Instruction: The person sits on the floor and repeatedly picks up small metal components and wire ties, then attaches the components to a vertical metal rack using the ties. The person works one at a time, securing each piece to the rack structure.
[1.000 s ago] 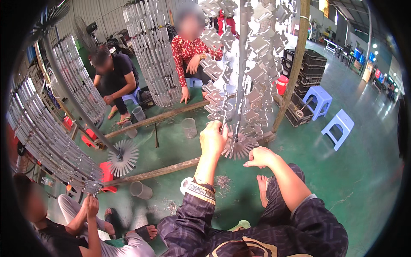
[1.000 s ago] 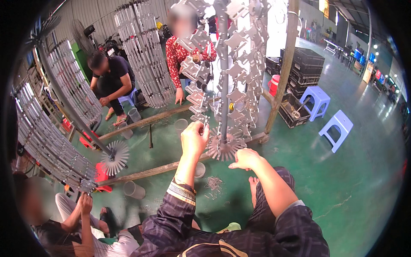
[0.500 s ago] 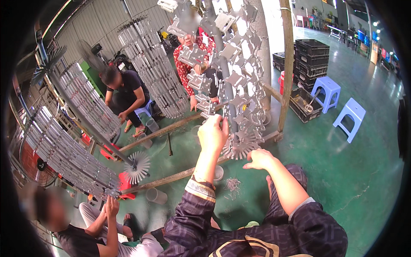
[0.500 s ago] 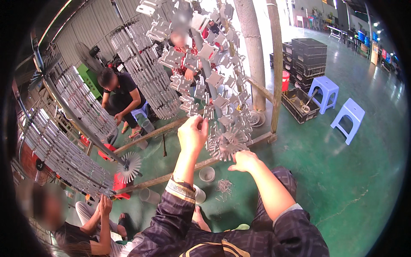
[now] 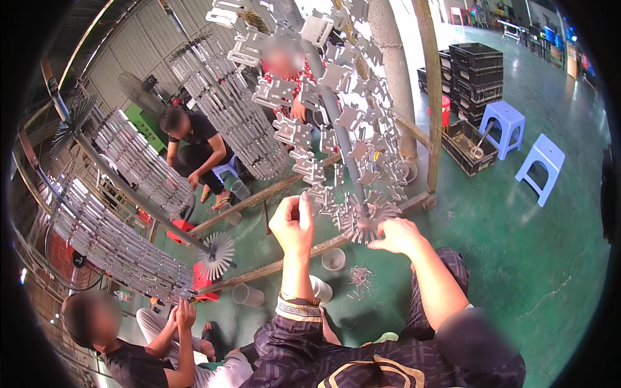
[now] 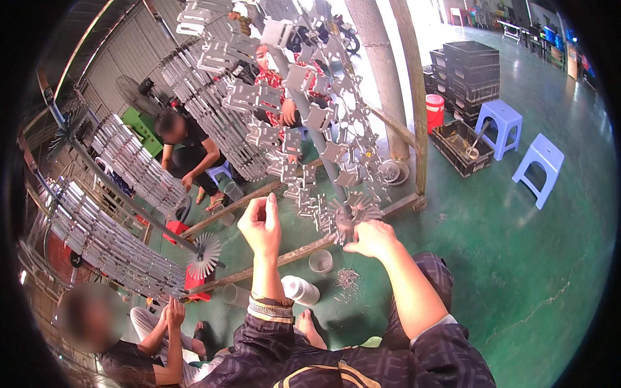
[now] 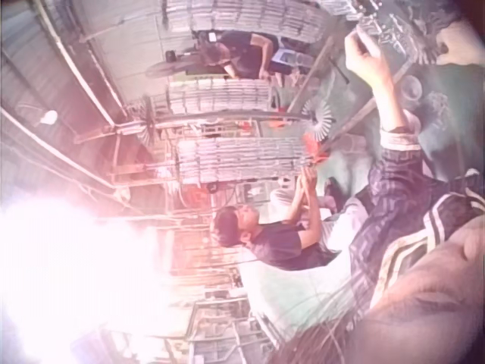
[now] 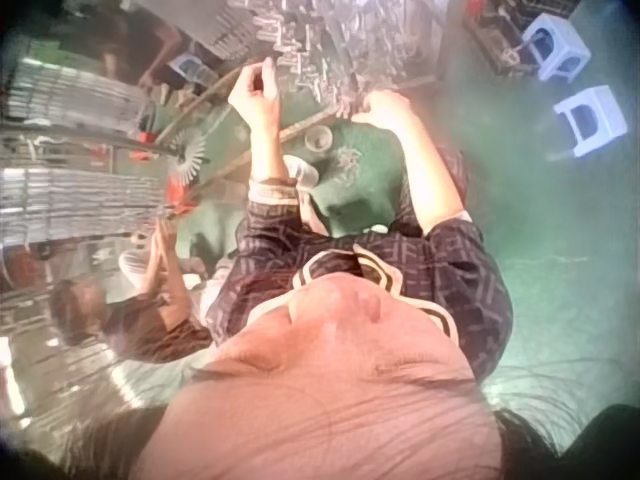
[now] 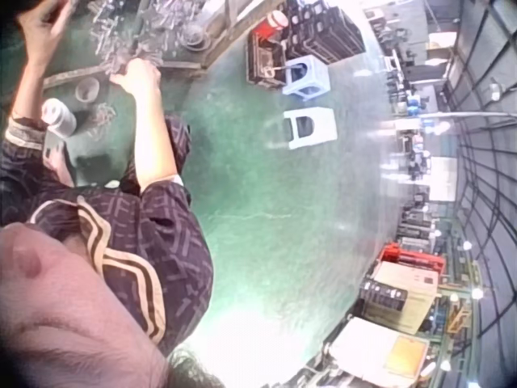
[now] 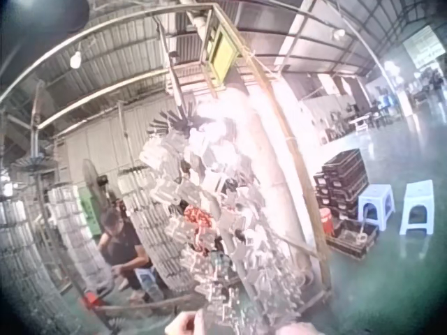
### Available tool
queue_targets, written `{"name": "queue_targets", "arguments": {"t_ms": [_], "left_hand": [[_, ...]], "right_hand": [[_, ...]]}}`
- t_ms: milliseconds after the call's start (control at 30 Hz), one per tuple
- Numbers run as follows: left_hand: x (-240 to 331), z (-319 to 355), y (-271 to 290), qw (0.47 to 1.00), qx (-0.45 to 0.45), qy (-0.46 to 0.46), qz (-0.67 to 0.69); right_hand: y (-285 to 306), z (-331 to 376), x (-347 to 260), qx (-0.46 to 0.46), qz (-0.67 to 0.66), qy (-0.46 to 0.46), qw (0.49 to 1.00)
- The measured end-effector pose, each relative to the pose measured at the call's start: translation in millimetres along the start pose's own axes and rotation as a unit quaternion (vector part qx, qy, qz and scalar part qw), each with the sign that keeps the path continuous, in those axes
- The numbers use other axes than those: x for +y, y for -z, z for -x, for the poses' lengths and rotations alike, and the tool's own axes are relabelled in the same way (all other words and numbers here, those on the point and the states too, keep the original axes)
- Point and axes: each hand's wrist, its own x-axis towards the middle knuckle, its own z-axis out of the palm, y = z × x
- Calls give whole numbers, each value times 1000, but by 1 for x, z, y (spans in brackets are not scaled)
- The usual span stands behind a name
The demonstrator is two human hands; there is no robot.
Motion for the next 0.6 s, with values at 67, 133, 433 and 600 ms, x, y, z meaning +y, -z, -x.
{"name": "queue_targets", "arguments": {"t_ms": [67, 133, 433, 600], "left_hand": [[-13, 12, -4, 999, -9, 32, 7], [-38, 36, -12, 996, -24, 86, 19], [-185, 168, -76, 907, -283, 313, -10], [-205, 171, -97, 830, -219, 502, 104]], "right_hand": [[7, -1, 4, 43, -18, -6, 999], [8, -10, 13, 66, -64, -67, 993], [-67, -73, 12, 68, -138, -90, 984], [-87, -94, -5, 47, -144, -154, 976]]}}
